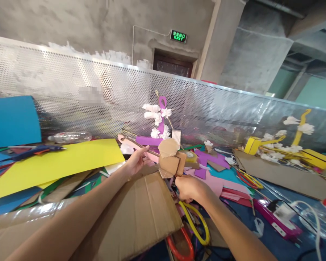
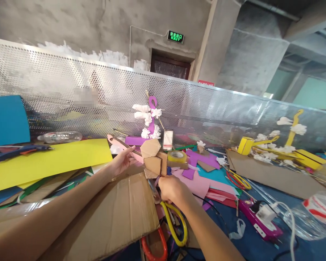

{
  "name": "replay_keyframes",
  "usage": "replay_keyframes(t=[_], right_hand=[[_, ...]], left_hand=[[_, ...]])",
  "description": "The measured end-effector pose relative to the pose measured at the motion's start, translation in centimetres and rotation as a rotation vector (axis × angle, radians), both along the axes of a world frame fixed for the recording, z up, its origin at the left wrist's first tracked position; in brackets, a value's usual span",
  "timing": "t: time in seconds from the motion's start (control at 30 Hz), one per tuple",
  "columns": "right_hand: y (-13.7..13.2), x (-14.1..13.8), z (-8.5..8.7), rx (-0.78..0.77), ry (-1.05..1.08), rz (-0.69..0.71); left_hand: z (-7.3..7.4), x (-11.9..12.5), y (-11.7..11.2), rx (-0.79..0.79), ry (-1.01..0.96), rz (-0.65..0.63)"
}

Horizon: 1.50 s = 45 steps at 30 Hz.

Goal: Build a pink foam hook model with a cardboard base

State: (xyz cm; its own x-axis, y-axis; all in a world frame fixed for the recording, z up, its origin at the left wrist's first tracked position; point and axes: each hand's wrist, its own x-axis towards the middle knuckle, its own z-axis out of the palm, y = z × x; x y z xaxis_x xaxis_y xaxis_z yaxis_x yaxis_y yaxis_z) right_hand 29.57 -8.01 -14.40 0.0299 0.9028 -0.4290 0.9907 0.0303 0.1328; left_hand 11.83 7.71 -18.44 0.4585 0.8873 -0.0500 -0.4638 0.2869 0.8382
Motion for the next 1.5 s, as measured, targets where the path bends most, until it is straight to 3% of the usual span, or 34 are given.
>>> replay_keyframes(t=[0.47,0.77,0.87,0.93,1.03,1.13,1.27,1.4,1.5], right_hand=[[-1.1,1.0,-0.1,0.028,0.170,-0.157],[0.3,1.1,-1.6,0.033,0.145,-0.058],[-0.5,2.1,-2.1,0.095,0.301,-0.069],[-1.3,3.0,-2.5,0.249,0.438,-0.085],[-2.5,4.4,-2.7,0.330,0.616,-0.063],[-4.0,5.7,-1.5,0.331,0.715,0.002],[-6.6,7.2,1.7,0.402,0.700,0.062],[-8.4,6.6,4.2,0.232,0.854,0.109],[-8.1,5.0,4.3,0.130,0.982,0.091]], left_hand=[[-0.3,-0.2,0.2,-0.021,-0.113,0.030],[-0.4,-0.4,0.1,-0.011,-0.114,0.015],[-0.3,-0.4,0.0,-0.025,-0.120,0.033],[-0.3,-0.4,0.0,-0.031,-0.121,0.028],[-0.4,-0.4,0.1,-0.042,-0.132,0.034],[-0.5,-0.4,0.2,-0.050,-0.140,0.039],[-0.8,-0.4,0.4,-0.014,-0.105,0.006],[-0.8,-0.1,0.3,0.009,-0.045,-0.034],[-0.6,0.0,-0.1,0.010,-0.032,-0.020]])
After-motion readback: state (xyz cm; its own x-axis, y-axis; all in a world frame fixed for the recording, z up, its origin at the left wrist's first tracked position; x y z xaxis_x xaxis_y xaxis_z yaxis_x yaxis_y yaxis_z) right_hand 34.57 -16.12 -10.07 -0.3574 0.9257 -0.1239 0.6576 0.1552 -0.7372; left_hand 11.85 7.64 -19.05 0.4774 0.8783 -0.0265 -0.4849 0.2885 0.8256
